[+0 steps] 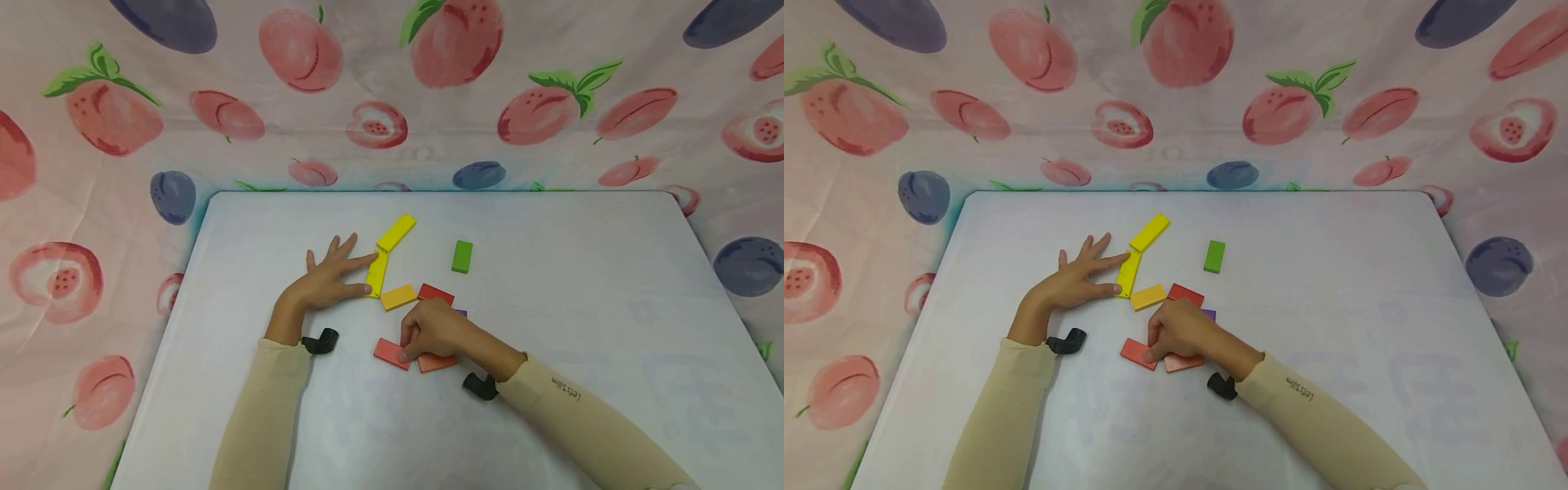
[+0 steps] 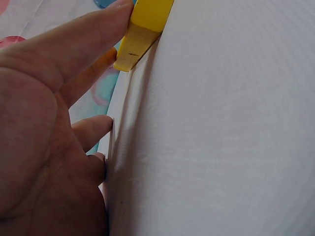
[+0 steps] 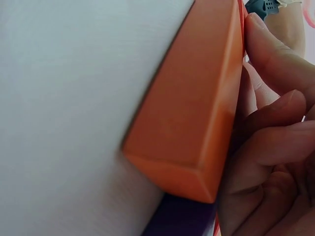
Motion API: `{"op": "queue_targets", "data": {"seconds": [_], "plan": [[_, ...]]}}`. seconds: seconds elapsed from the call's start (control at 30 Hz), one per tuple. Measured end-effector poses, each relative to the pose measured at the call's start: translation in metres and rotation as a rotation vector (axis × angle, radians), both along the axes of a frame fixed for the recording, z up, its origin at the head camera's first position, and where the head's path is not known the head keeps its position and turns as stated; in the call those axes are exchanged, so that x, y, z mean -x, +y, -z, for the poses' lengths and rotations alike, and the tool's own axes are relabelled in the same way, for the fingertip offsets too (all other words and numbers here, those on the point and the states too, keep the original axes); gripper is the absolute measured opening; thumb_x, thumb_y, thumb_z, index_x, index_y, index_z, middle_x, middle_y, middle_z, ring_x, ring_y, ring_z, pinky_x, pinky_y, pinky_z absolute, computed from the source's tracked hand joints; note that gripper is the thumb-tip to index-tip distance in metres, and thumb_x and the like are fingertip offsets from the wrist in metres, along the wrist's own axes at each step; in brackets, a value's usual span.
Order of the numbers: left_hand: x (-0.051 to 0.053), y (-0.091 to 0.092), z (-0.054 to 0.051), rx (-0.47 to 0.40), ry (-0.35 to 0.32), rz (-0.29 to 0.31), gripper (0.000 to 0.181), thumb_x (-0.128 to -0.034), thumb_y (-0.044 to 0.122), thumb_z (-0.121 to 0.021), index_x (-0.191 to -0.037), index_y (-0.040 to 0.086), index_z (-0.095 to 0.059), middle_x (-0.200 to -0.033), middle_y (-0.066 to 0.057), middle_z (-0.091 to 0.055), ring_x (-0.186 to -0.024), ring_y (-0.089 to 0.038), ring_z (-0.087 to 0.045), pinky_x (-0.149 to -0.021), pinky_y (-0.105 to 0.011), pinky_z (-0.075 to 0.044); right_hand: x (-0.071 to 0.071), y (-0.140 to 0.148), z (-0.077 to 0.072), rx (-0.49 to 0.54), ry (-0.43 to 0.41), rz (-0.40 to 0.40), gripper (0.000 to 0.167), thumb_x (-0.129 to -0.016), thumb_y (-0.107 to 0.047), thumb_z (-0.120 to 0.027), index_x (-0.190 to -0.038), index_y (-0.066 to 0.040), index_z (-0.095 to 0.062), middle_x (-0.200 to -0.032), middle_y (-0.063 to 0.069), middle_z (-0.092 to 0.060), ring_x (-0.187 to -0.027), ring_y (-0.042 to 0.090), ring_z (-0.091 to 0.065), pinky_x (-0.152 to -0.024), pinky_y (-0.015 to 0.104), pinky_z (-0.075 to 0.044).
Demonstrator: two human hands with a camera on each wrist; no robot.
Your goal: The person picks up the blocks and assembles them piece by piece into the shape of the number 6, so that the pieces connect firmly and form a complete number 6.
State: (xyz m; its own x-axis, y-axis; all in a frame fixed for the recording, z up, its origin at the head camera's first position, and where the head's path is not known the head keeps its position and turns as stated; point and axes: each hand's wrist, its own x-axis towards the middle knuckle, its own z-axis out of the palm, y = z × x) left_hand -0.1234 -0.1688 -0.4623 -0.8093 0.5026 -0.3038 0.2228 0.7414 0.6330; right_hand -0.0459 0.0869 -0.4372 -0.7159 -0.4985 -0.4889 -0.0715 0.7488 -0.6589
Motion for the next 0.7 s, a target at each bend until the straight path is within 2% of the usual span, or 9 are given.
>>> {"op": "queue_targets", "data": {"seconds": [0.7], "plan": [[-0.0001,0.0003,0.0004,0.008,-0.002,-0.001,0.067,-0.0936,0.052,-0.068,-0.155,0.041,-0.042,-0.174,0.001,0.000,-0.160,-0.030,0.016,-0.114,-0.072,0.021,-0.0039,0.0000,-0.0006,-0.018,0.000,0.013,0.017,-0.080,-0.029,-0.089,-0.071,-0.026,-0.074,-0.058,-0.005,-0.063,-0.059,0.013,-0.056,-0.056,0.025,-0.041]]}}
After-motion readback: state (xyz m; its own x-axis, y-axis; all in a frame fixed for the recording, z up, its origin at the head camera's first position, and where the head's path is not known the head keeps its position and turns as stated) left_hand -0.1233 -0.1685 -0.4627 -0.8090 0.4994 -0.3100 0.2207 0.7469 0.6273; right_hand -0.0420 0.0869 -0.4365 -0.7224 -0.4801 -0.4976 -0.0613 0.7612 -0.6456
